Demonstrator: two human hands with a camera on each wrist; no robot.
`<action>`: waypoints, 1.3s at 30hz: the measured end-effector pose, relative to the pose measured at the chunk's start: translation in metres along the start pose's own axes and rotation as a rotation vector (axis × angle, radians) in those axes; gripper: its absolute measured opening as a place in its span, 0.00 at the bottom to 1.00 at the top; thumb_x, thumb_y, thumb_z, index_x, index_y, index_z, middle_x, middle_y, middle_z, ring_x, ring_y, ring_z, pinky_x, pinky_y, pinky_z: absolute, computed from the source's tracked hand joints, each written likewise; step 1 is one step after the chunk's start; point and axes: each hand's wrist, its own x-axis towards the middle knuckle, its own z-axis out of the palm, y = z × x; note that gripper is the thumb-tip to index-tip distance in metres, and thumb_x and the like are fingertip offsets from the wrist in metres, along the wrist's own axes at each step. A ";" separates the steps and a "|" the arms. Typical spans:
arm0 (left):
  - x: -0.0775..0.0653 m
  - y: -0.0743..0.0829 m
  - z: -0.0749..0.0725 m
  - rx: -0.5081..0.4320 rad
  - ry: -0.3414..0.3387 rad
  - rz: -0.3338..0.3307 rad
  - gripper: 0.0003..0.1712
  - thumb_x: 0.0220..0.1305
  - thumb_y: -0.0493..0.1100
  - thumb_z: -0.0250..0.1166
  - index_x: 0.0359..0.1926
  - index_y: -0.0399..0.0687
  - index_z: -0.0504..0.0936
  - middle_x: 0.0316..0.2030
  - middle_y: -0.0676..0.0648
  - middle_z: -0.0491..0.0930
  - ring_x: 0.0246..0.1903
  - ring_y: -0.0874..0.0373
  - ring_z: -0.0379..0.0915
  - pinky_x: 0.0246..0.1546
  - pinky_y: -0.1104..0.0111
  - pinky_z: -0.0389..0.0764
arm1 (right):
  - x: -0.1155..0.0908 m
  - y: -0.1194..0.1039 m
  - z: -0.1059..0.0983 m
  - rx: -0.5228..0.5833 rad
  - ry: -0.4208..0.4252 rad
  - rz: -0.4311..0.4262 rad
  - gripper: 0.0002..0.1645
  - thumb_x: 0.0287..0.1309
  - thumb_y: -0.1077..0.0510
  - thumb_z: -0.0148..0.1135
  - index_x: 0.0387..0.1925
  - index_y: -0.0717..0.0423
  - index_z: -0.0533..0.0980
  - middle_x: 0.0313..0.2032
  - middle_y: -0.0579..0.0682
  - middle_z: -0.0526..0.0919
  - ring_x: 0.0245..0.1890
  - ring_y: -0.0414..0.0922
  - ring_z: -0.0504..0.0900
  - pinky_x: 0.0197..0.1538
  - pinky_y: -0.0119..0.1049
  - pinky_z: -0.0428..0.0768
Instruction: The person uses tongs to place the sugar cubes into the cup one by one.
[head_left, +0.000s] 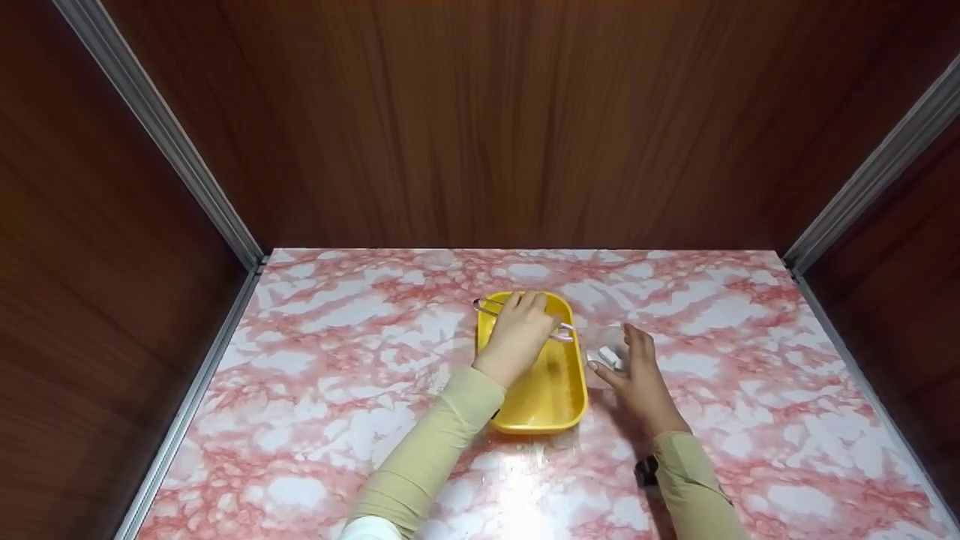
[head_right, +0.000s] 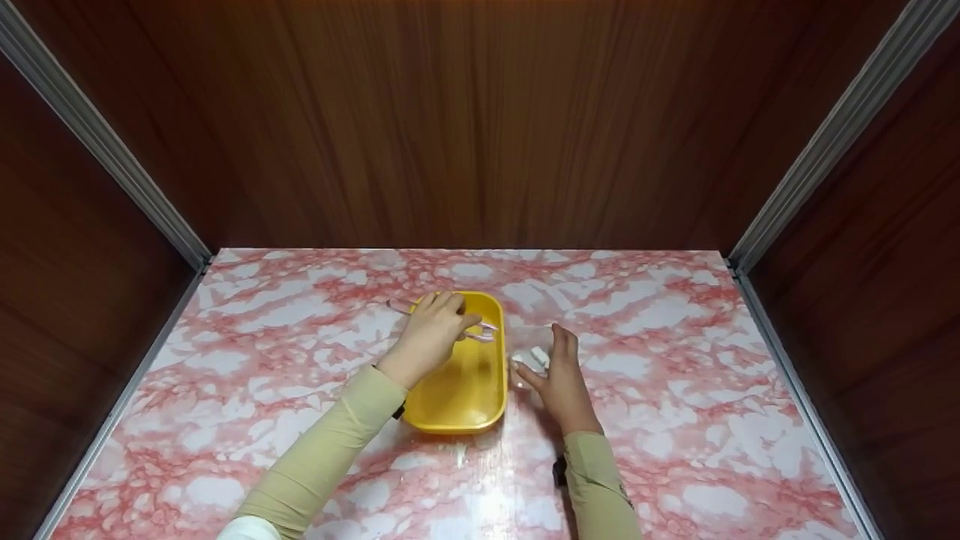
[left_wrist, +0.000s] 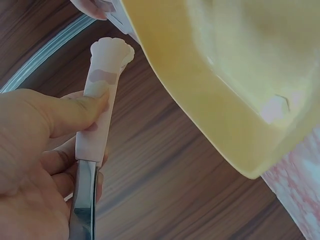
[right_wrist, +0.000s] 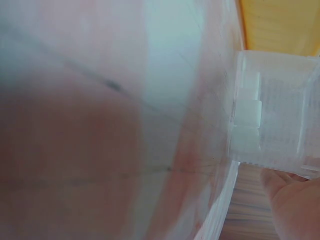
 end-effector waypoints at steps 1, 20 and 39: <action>0.001 0.001 0.000 -0.003 -0.006 -0.001 0.17 0.57 0.37 0.65 0.45 0.63 0.86 0.45 0.49 0.77 0.49 0.53 0.69 0.50 0.60 0.67 | 0.000 0.000 0.000 0.001 0.001 0.003 0.58 0.51 0.39 0.67 0.72 0.59 0.47 0.66 0.63 0.52 0.65 0.62 0.59 0.62 0.57 0.62; 0.013 0.024 0.005 -0.035 -0.006 0.020 0.22 0.54 0.38 0.68 0.49 0.65 0.83 0.49 0.51 0.76 0.51 0.55 0.66 0.49 0.63 0.65 | 0.001 0.002 0.001 -0.009 0.024 -0.046 0.55 0.52 0.45 0.69 0.70 0.63 0.50 0.64 0.65 0.53 0.64 0.64 0.60 0.60 0.56 0.65; 0.022 0.037 0.007 -0.006 0.005 0.032 0.18 0.61 0.42 0.61 0.49 0.67 0.83 0.47 0.53 0.76 0.50 0.57 0.66 0.48 0.64 0.65 | 0.002 0.002 0.002 0.023 0.026 -0.049 0.55 0.52 0.49 0.70 0.70 0.64 0.49 0.65 0.66 0.52 0.63 0.64 0.60 0.52 0.52 0.75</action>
